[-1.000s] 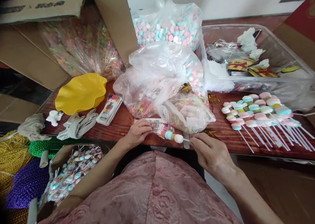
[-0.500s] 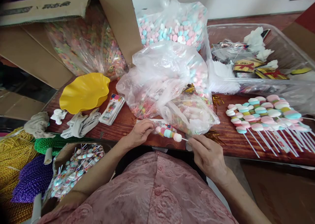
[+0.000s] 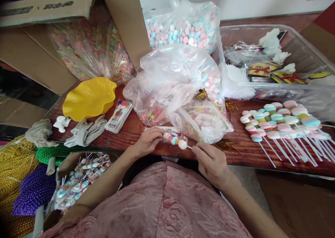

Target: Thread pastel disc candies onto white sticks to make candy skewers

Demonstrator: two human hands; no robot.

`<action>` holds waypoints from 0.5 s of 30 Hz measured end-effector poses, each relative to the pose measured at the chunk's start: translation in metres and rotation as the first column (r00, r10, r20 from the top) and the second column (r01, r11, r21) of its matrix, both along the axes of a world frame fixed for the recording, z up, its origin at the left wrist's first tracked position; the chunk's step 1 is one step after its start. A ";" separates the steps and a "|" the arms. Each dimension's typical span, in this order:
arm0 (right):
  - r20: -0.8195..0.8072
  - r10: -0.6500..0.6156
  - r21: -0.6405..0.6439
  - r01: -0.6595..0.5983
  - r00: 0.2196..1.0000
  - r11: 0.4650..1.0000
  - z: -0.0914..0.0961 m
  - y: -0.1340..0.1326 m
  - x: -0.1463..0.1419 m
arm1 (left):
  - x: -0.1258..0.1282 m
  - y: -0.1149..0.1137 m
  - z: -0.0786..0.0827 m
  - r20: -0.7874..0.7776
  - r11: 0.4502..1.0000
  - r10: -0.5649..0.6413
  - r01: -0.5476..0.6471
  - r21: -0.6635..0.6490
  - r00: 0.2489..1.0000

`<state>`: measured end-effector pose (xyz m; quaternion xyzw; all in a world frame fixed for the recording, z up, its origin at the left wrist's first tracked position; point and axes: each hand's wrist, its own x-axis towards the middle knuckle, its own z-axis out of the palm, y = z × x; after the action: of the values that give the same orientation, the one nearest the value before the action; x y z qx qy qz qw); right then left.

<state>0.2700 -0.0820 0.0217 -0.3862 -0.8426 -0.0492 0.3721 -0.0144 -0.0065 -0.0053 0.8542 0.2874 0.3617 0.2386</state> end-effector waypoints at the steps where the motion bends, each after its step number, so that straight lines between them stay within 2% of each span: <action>1: 0.004 0.009 0.008 -0.009 1.000 1.000 0.001 0.001 0.000 | 0.000 0.000 0.002 0.002 1.000 0.006 -0.006 -0.008 1.000; 3: 0.006 0.017 0.010 -0.017 1.000 1.000 0.004 0.002 0.001 | 0.002 0.000 0.008 -0.041 1.000 0.009 -0.008 0.013 0.999; 5: 0.000 0.019 0.007 -0.019 1.000 1.000 0.007 0.002 0.002 | 0.006 0.003 0.015 -0.153 0.996 0.000 0.013 0.086 0.988; 7: -0.008 0.026 0.015 -0.026 1.000 1.000 0.009 0.002 0.001 | 0.011 0.008 0.021 -0.294 0.986 0.003 0.046 0.159 0.956; 10: -0.012 0.037 0.048 -0.036 0.999 0.998 0.010 0.002 -0.002 | 0.018 0.016 0.025 -0.460 0.978 0.025 0.074 0.195 0.887; 12: -0.001 0.033 0.065 -0.033 0.999 0.997 0.011 0.002 -0.005 | 0.022 0.018 0.025 -0.516 0.979 0.017 0.090 0.182 0.856; 15: -0.001 0.033 0.055 -0.033 0.999 0.998 0.013 0.002 -0.012 | 0.026 0.015 0.026 -0.504 0.984 -0.008 0.096 0.148 0.864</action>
<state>0.2580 -0.0797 0.0345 -0.3618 -0.8469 -0.0660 0.3840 0.0113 0.0089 0.0207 0.9432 0.2847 0.1441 0.0926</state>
